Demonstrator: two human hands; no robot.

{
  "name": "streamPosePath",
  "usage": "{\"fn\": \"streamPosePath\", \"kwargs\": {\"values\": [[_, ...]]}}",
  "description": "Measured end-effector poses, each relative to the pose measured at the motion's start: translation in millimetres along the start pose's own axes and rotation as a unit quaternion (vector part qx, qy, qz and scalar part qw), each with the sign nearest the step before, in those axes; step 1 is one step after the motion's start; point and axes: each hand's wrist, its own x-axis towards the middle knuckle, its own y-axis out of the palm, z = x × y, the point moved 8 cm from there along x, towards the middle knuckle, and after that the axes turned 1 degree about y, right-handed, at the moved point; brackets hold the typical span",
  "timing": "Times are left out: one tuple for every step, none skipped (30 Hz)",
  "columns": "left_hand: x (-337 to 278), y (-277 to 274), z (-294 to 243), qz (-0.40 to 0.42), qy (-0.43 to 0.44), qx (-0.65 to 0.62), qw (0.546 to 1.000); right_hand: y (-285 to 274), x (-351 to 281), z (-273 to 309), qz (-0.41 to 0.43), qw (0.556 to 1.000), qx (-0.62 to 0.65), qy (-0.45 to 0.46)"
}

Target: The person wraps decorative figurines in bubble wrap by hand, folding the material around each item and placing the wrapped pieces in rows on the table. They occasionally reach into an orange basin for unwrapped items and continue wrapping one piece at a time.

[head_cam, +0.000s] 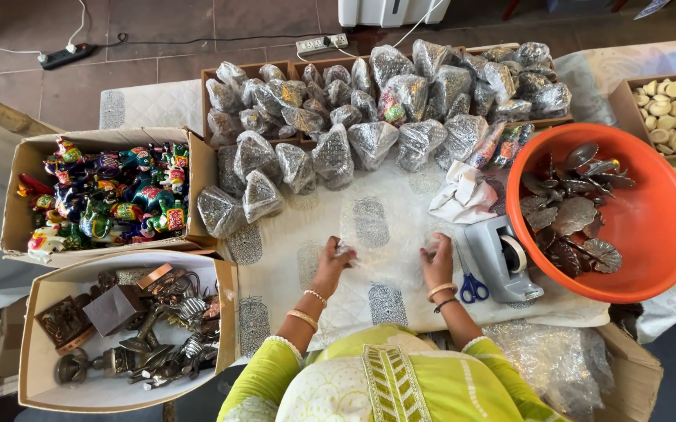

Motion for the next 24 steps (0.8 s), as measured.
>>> {"fn": "streamPosePath", "kwargs": {"values": [[-5, 8, -8, 0.011, 0.015, 0.092, 0.996, -19, -16, 45, -0.108, 0.975, -0.082, -0.174], [-11, 17, -13, 0.021, 0.029, 0.185, 0.982, -30, -47, 87, -0.207, 0.904, -0.159, -0.340], [-14, 18, -14, 0.020, 0.028, 0.184, 0.982, -22, -41, 90, -0.206, 0.904, -0.159, -0.340], [-18, 24, -14, 0.044, 0.027, 0.252, 0.966, 0, -28, 89, -0.095, 0.933, -0.133, -0.320], [-22, 30, -13, 0.067, 0.026, 0.319, 0.945, 23, -20, 87, 0.019, 0.949, -0.104, -0.298], [-14, 24, -1, 0.068, 0.027, 0.319, 0.945, 26, -19, 100, 0.018, 0.949, -0.104, -0.297], [-8, 25, 3, 0.091, 0.091, 0.347, 0.929, 43, -21, 113, 0.097, 0.937, -0.137, -0.306], [-4, 25, 8, 0.113, 0.154, 0.373, 0.908, 60, -26, 123, 0.178, 0.917, -0.170, -0.313], [-8, 28, 2, 0.112, 0.153, 0.373, 0.908, 66, -22, 123, 0.179, 0.917, -0.170, -0.312], [-12, 26, 1, 0.107, 0.119, 0.381, 0.911, 82, -22, 118, 0.231, 0.898, -0.221, -0.303], [-15, 25, 0, 0.102, 0.085, 0.390, 0.911, 97, -21, 111, 0.280, 0.874, -0.271, -0.291], [-14, 17, 2, 0.098, 0.084, 0.389, 0.912, 101, -19, 107, 0.284, 0.872, -0.271, -0.292], [-12, 1, 6, 0.053, 0.057, 0.407, 0.910, 104, -14, 99, 0.258, 0.852, -0.350, -0.292], [-11, -16, 10, 0.007, 0.030, 0.423, 0.905, 107, -9, 92, 0.229, 0.825, -0.427, -0.291], [-8, -33, 23, 0.003, 0.028, 0.422, 0.906, 109, -9, 87, 0.233, 0.823, -0.427, -0.293], [-5, -52, 36, -0.009, 0.034, 0.388, 0.921, 109, -8, 85, 0.209, 0.825, -0.432, -0.298], [-4, -71, 49, -0.021, 0.039, 0.355, 0.934, 108, -7, 82, 0.185, 0.827, -0.437, -0.302], [-11, -72, 49, -0.026, 0.038, 0.353, 0.934, 112, -7, 81, 0.189, 0.825, -0.436, -0.305], [-19, -71, 46, -0.016, 0.064, 0.227, 0.972, 112, -5, 81, 0.169, 0.830, -0.436, -0.303], [-26, -69, 42, -0.003, 0.089, 0.098, 0.991, 111, -3, 82, 0.148, 0.835, -0.436, -0.301], [-31, -74, 42, -0.007, 0.089, 0.098, 0.991, 113, -2, 82, 0.152, 0.834, -0.435, -0.302], [-36, -76, 43, 0.008, 0.079, 0.055, 0.995, 114, 0, 82, 0.146, 0.833, -0.439, -0.305], [-41, -78, 45, 0.022, 0.069, 0.012, 0.997, 114, 1, 82, 0.140, 0.831, -0.442, -0.307], [-50, -70, 34, 0.020, 0.069, 0.011, 0.997, 114, 2, 81, 0.142, 0.830, -0.443, -0.308]]}}
